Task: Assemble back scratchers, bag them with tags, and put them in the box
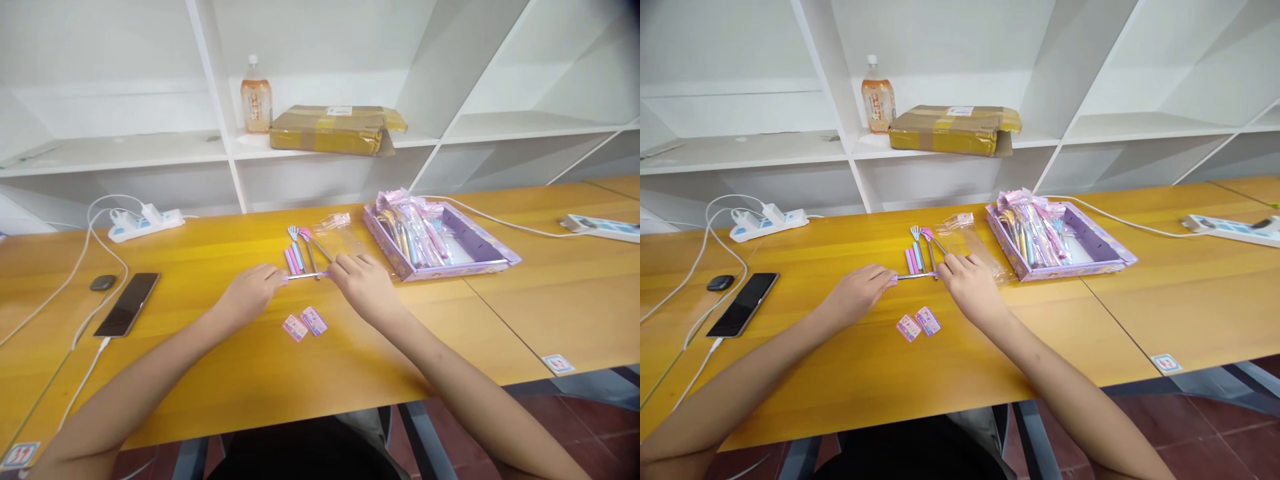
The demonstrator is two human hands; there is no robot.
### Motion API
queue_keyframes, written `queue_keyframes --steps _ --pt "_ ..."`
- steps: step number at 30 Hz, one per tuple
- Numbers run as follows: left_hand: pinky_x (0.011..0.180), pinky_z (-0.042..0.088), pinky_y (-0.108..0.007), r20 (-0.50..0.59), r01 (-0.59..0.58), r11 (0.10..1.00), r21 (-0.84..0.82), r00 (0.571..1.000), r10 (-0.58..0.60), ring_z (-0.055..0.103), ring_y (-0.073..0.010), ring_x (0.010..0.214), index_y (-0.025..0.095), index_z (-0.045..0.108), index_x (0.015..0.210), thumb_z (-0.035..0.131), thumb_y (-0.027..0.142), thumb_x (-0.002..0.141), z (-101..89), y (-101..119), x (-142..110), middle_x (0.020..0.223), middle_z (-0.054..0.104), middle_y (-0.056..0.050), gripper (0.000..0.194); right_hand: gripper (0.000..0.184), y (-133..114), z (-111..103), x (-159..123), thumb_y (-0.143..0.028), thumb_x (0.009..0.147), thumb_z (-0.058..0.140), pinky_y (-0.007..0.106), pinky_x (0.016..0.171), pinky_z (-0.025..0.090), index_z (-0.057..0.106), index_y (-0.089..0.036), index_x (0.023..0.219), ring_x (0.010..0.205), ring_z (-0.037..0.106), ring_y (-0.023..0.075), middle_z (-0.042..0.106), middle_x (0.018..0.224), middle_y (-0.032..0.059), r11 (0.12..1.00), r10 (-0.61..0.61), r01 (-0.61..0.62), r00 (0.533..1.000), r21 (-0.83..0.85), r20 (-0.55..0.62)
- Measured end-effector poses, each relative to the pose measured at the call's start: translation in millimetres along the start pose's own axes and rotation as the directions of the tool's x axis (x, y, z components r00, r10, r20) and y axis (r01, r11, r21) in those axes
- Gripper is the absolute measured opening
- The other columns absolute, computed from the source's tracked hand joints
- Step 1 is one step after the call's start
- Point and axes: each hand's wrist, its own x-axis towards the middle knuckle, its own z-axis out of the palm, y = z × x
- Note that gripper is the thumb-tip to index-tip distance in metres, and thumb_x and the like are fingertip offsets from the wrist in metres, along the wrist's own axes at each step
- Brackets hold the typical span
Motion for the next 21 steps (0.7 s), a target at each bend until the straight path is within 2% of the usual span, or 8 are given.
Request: queue_keyframes --steps 3,8,14,17,21 --pt "0.076 0.05 -0.036 -0.006 0.01 1.0 -0.003 1.0 -0.01 0.066 -0.0235 0.089 0.017 0.07 0.109 0.044 0.032 0.117 1.0 -1.1 -0.4 0.098 0.073 -0.01 0.031 0.021 0.0 0.9 0.2 -0.021 0.109 0.063 0.037 0.077 0.032 0.066 -0.02 0.088 0.075 0.05 0.0211 0.066 0.085 0.0057 1.0 -0.017 0.017 1.0 0.01 -0.002" --pt "0.073 0.048 -0.037 -0.015 -0.015 0.999 0.045 1.0 0.015 0.063 -0.024 0.086 0.016 0.071 0.108 0.043 0.028 0.117 2.3 2.8 -5.5 0.098 0.073 -0.01 0.031 0.022 -0.8 9.3 -4.1 -0.021 0.109 0.064 0.036 0.077 0.032 0.068 -0.019 0.087 0.073 0.052 0.02 0.069 0.084 0.004 0.998 -0.032 0.032 0.999 0.051 0.014" --pt "0.074 0.042 -0.037 0.002 -0.05 0.992 0.117 0.999 0.05 0.06 -0.0255 0.087 0.018 0.069 0.103 0.051 0.021 0.114 -1.2 5.8 -23.8 0.093 0.071 -0.008 0.021 0.022 1.5 10.1 -24.5 -0.03 0.109 0.066 0.033 0.082 0.039 0.071 -0.02 0.09 0.075 0.061 0.0185 0.071 0.082 0.0017 0.969 -0.054 0.04 0.997 0.242 0.052" --pt "0.074 0.039 -0.038 -0.015 0.007 0.983 0.186 1.0 -0.004 0.06 -0.0257 0.087 0.019 0.069 0.101 0.05 0.015 0.111 -11.3 -13.9 -45.9 0.094 0.07 -0.009 0.021 0.021 21.3 2.7 -48.6 -0.031 0.109 0.064 0.034 0.085 0.043 0.073 -0.02 0.093 0.079 0.065 0.019 0.073 0.085 0.0024 0.963 -0.012 -0.007 0.998 0.27 0.067" --pt "0.076 0.04 -0.039 -0.027 0.135 0.97 0.202 0.991 -0.132 0.063 -0.0275 0.089 0.022 0.07 0.101 0.051 0.02 0.11 -32.5 -64.6 -94.3 0.094 0.07 -0.009 0.021 0.021 81.9 -5.2 -104.6 -0.03 0.108 0.064 0.036 0.084 0.046 0.074 -0.02 0.092 0.08 0.066 0.0211 0.074 0.085 0.0042 0.988 0.057 -0.056 0.998 0.144 -0.005"
